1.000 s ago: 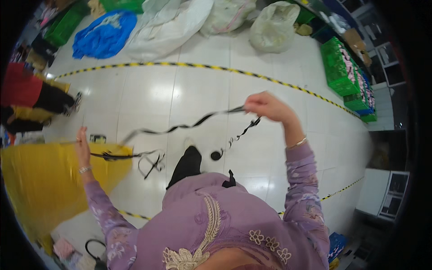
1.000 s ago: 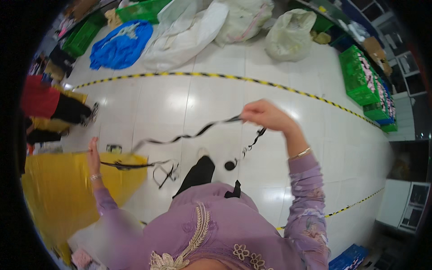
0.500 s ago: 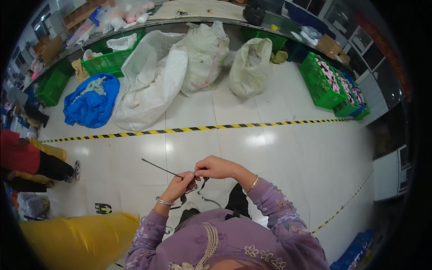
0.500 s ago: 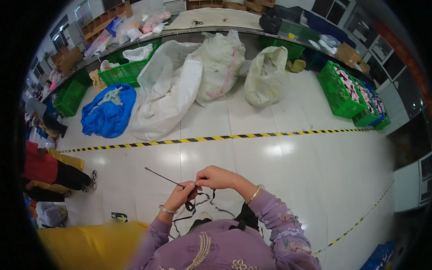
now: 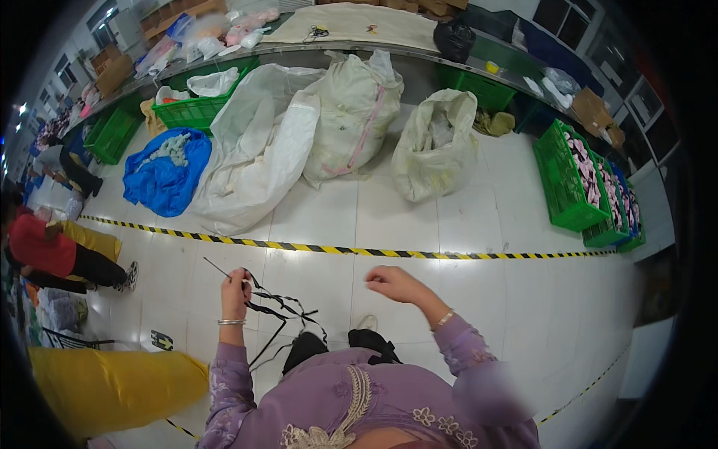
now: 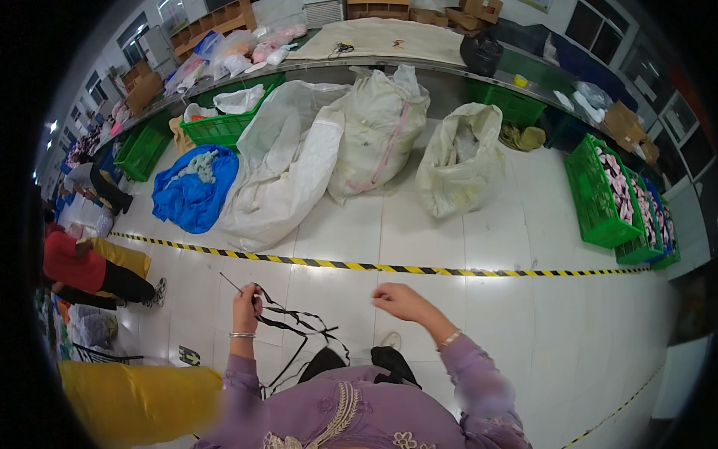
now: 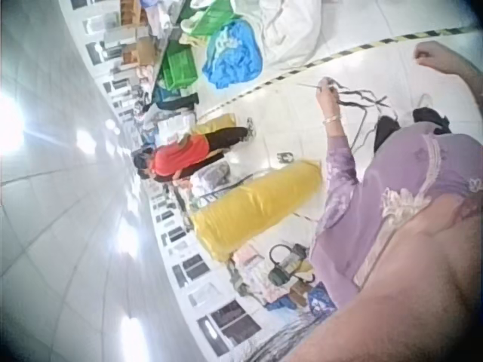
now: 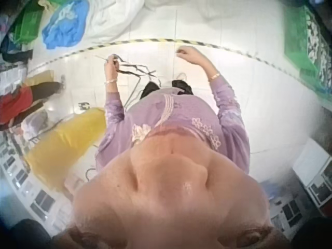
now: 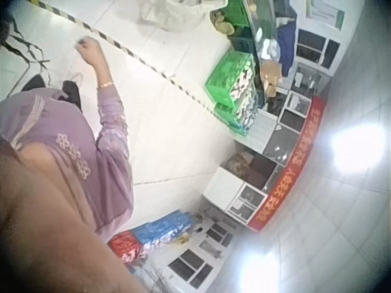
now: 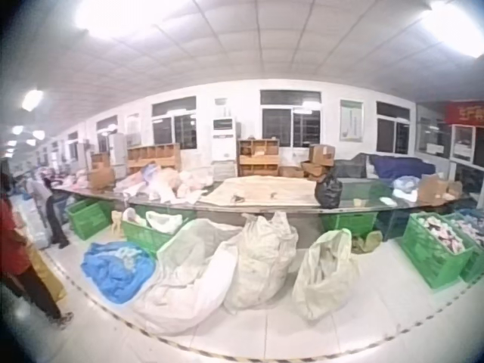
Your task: The person threads a black drawstring through the hem of a large yellow sack, pulls it tight to close the opening, and ties the ends into a knot. The person uses scissors to trim the excess string.
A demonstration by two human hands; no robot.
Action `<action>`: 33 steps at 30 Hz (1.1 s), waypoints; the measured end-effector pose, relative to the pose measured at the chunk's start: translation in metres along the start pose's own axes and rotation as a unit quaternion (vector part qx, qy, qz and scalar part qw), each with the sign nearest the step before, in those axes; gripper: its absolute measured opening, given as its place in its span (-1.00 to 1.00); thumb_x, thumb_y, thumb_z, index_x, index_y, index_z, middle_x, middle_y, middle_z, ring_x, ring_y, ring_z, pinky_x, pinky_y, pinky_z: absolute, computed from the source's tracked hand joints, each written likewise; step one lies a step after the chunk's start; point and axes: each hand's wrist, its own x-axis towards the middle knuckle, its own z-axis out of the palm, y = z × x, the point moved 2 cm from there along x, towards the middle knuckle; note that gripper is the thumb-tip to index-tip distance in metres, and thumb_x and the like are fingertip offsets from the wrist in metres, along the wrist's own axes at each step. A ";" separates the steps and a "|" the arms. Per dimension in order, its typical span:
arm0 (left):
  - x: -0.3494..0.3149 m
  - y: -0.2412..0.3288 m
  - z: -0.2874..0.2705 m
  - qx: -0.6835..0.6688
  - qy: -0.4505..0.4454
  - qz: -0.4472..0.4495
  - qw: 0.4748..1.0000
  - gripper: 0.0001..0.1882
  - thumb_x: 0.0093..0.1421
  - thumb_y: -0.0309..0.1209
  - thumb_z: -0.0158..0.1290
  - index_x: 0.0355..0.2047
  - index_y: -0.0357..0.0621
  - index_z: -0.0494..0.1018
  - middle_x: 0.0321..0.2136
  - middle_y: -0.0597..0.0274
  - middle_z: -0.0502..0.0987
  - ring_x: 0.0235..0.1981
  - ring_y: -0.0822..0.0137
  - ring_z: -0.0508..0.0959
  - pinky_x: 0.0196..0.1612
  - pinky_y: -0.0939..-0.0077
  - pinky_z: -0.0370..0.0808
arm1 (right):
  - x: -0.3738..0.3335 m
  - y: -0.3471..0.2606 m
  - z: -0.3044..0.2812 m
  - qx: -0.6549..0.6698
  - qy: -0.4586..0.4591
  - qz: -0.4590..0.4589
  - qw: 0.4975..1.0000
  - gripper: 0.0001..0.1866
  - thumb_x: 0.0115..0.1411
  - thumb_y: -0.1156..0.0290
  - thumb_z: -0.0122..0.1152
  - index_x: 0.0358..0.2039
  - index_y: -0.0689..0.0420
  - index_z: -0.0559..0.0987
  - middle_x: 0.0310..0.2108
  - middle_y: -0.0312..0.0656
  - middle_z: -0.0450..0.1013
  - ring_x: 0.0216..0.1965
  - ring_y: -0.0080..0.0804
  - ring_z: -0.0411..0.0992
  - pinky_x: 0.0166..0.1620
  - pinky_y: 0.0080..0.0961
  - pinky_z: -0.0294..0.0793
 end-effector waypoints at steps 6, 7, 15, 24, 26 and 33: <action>0.037 0.047 0.066 -0.065 0.079 0.068 0.992 -0.77 0.28 -0.28 -0.09 -0.46 -0.12 0.37 -0.45 0.25 0.50 -0.54 0.51 0.53 -0.77 0.76 0.12 | -0.043 0.116 -0.094 0.065 0.086 0.192 0.976 -0.73 0.15 0.28 0.16 -0.30 0.25 0.55 -0.40 -0.14 0.53 -0.38 -0.43 0.50 -0.27 -0.50 0.48; 0.047 0.047 0.075 -0.088 0.062 0.068 0.992 -0.77 0.29 -0.28 -0.10 -0.47 -0.12 0.35 -0.39 0.20 0.53 -0.50 0.49 0.56 -0.77 0.77 0.13 | -0.040 0.128 -0.095 0.090 0.082 0.192 0.974 -0.73 0.15 0.28 0.16 -0.30 0.26 0.55 -0.41 -0.14 0.52 -0.39 -0.43 0.50 -0.28 -0.50 0.48; 0.146 0.025 0.144 -0.088 0.073 0.031 0.993 -0.75 0.31 -0.27 -0.15 -0.42 -0.15 0.38 -0.29 0.16 0.58 -0.43 0.50 0.57 -0.74 0.77 0.18 | 0.074 0.139 -0.123 0.005 -0.142 0.149 0.979 -0.72 0.16 0.26 0.14 -0.27 0.23 0.55 -0.40 -0.16 0.52 -0.34 -0.39 0.49 -0.24 -0.47 0.46; 0.325 0.071 0.232 -0.066 0.035 0.033 0.997 -0.69 0.30 -0.27 -0.10 -0.11 -0.23 0.44 -0.08 0.24 0.54 -0.26 0.49 0.57 -0.67 0.77 0.17 | 0.273 0.136 -0.242 -0.093 -0.085 0.093 0.988 -0.69 0.09 0.23 0.13 -0.30 0.23 0.56 -0.36 -0.02 0.53 -0.31 -0.13 0.50 -0.21 -0.34 0.46; 0.358 0.096 0.263 -0.038 0.006 0.016 0.999 -0.66 0.30 -0.27 -0.09 -0.03 -0.21 0.42 -0.02 0.28 0.51 -0.22 0.49 0.56 -0.65 0.76 0.15 | 0.303 0.125 -0.273 -0.050 -0.068 0.088 0.992 -0.70 0.09 0.25 0.14 -0.30 0.23 0.56 -0.36 -0.02 0.53 -0.30 -0.12 0.50 -0.20 -0.35 0.46; 0.462 0.168 0.356 0.100 -0.067 0.015 0.993 -0.66 0.30 -0.27 -0.09 -0.03 -0.21 0.44 -0.06 0.30 0.51 -0.35 0.54 0.51 -0.65 0.77 0.14 | 0.400 0.155 -0.348 -0.033 -0.084 0.129 0.988 -0.72 0.13 0.27 0.17 -0.28 0.23 0.55 -0.35 -0.08 0.54 -0.31 -0.25 0.51 -0.23 -0.43 0.47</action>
